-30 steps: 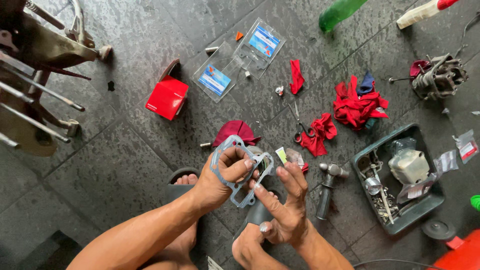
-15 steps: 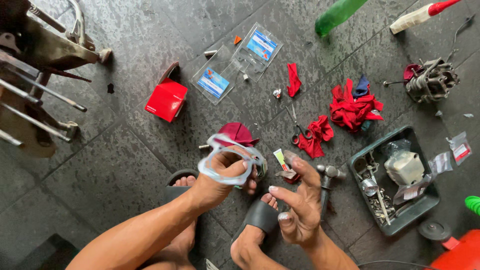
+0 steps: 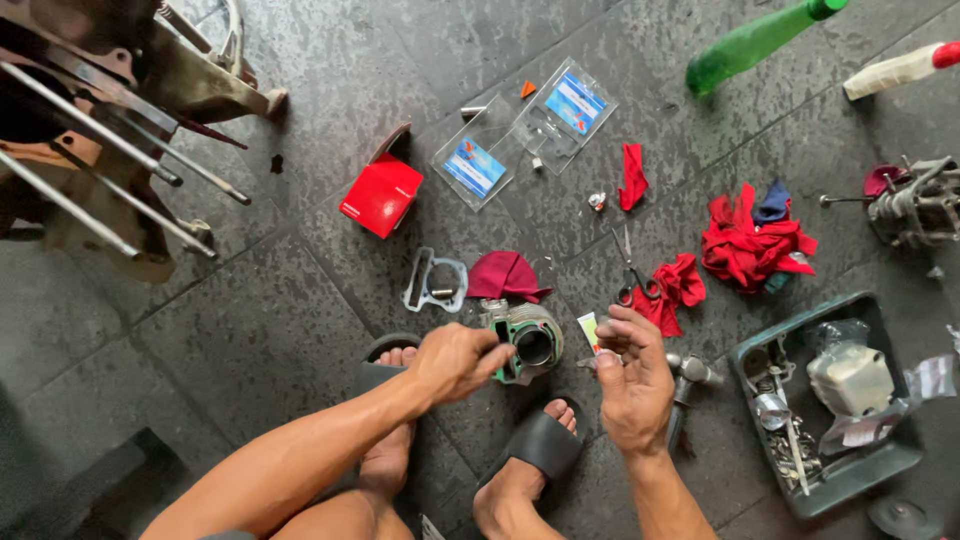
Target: The person sits on the workshop floor assembling a small engine cylinder assembly. They fit a piston into the cylinder, position a gasket on the cylinder, and press the components together by hand, with a parts tray, rags, and a red parts box on the floor around them.
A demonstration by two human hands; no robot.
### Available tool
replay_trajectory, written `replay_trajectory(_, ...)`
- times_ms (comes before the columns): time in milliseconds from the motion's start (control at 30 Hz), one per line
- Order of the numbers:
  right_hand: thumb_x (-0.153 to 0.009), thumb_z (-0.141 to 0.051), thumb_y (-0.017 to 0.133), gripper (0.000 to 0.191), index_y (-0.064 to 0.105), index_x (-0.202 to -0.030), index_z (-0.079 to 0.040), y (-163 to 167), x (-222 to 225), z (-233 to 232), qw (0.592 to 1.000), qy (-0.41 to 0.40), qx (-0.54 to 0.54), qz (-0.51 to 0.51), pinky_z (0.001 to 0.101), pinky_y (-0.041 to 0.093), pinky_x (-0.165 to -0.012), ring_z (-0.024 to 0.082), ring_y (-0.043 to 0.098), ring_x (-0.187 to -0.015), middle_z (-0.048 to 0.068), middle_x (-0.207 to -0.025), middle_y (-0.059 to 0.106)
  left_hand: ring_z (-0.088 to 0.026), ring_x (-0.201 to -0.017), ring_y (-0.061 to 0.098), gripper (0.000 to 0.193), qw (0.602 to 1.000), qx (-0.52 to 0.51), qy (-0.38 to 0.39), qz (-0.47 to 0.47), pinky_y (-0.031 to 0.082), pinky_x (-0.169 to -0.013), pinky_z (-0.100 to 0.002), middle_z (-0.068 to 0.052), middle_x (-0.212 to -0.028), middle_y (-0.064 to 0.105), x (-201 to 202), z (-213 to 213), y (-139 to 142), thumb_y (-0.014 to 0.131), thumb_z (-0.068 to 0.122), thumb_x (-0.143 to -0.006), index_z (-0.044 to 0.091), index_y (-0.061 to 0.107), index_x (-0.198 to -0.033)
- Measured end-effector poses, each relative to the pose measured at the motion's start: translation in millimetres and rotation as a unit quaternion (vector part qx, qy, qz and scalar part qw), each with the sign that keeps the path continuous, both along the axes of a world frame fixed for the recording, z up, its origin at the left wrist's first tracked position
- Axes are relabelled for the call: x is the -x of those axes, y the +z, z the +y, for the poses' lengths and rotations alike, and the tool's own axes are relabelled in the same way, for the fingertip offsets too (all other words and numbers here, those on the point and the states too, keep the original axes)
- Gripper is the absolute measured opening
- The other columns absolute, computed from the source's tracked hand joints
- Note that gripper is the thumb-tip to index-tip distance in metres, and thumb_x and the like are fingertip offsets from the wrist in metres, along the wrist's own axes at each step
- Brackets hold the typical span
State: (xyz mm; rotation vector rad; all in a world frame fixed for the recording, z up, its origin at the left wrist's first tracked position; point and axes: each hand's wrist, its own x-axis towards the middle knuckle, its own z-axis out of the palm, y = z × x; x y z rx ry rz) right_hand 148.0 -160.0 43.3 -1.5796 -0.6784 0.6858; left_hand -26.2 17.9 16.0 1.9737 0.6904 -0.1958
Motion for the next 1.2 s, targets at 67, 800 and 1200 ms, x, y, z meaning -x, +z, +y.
replay_trajectory(67,-0.098,-0.006,0.062,0.035,0.054,-0.133,-0.001,-7,-2,-6,0.999,-0.017,0.019,0.043,0.0314,0.055,-0.094,0.014,0.061,-0.113,0.013,-0.145,0.053,-0.039,-0.078,0.068,0.026,0.997,-0.045,0.067,-0.009,0.052,-0.068,-0.049,-0.018,-0.08,0.07,9,5,-10,0.07,0.032,-0.093,0.007,0.071,-0.085)
replay_trajectory(800,-0.093,0.001,0.063,0.048,0.05,-0.14,0.001,-22,-1,-25,0.994,-0.013,0.078,0.08,0.0298,0.052,-0.098,0.015,0.06,-0.112,0.01,-0.139,0.059,-0.031,-0.134,0.048,0.061,0.913,-0.355,-0.196,-0.05,0.035,-0.113,-0.05,-0.01,-0.138,0.056,5,71,-10,0.057,0.015,-0.086,0.01,0.048,-0.146)
replay_trajectory(1200,-0.091,-0.001,0.064,0.05,0.052,-0.139,0.0,-21,9,-18,0.994,-0.001,0.088,0.061,0.0314,0.05,-0.1,0.015,0.059,-0.111,0.009,-0.137,0.058,-0.032,-0.124,0.051,0.064,0.886,-0.392,-0.235,-0.077,0.036,-0.109,-0.044,-0.013,-0.125,0.059,10,72,-8,0.056,0.018,-0.085,0.004,0.047,-0.147)
